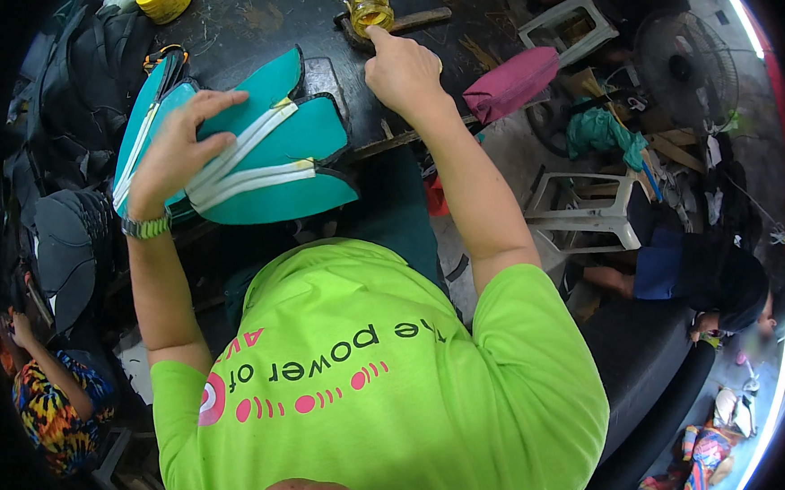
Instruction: The person applies a yellow substance from a jar to the edges of teal cap-shaped items and presses them together. They handle multiple items one at a time, aligning and smoothing the edges, then place finished items aside on the table.
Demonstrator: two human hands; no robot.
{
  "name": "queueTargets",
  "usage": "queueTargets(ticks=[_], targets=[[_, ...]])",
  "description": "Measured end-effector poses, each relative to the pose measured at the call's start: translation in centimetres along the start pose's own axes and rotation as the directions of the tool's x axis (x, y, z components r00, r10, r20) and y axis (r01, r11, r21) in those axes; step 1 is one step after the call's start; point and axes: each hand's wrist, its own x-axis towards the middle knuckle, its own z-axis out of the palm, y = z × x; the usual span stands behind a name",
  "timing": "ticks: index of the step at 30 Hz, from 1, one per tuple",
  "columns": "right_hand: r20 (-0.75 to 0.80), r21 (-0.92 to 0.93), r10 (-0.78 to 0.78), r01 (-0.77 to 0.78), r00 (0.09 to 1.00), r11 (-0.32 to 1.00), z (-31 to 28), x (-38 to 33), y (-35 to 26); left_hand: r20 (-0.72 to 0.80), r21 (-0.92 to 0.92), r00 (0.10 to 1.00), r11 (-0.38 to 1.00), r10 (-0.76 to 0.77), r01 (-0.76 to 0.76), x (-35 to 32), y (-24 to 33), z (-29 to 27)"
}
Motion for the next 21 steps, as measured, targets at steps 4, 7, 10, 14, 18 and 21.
queueTargets(ticks=[4,7,10,14,18,21], targets=[[0.099,-0.145,0.04,-0.026,0.994,0.989,0.8,2.8,-0.5,-0.107,0.19,0.994,0.982,0.015,0.006,2.4,-0.9,-0.1],[0.203,-0.14,0.121,-0.094,0.972,0.986,0.9,4.8,-0.8,-0.258,0.401,0.958,0.916,0.128,-0.014,2.1,-0.1,1.2],[0.384,-0.148,0.212,-0.167,0.899,0.975,0.8,6.1,-0.8,-0.406,0.529,0.844,0.843,0.35,-0.095,-0.3,1.7,2.7],[0.157,-0.135,0.123,-0.102,0.98,0.986,1.7,4.9,-0.8,-0.067,-0.098,0.997,0.995,-0.029,0.022,-6.6,4.1,5.7],[0.046,-0.149,0.075,-0.068,0.996,0.987,2.1,2.7,-0.9,0.205,-0.38,0.929,0.85,-0.307,0.365,-8.7,3.3,9.2],[-0.031,-0.168,-0.003,-0.002,1.0,0.986,1.7,1.4,-0.8,0.184,-0.702,0.897,0.584,-0.402,0.406,-8.8,2.6,11.4]])
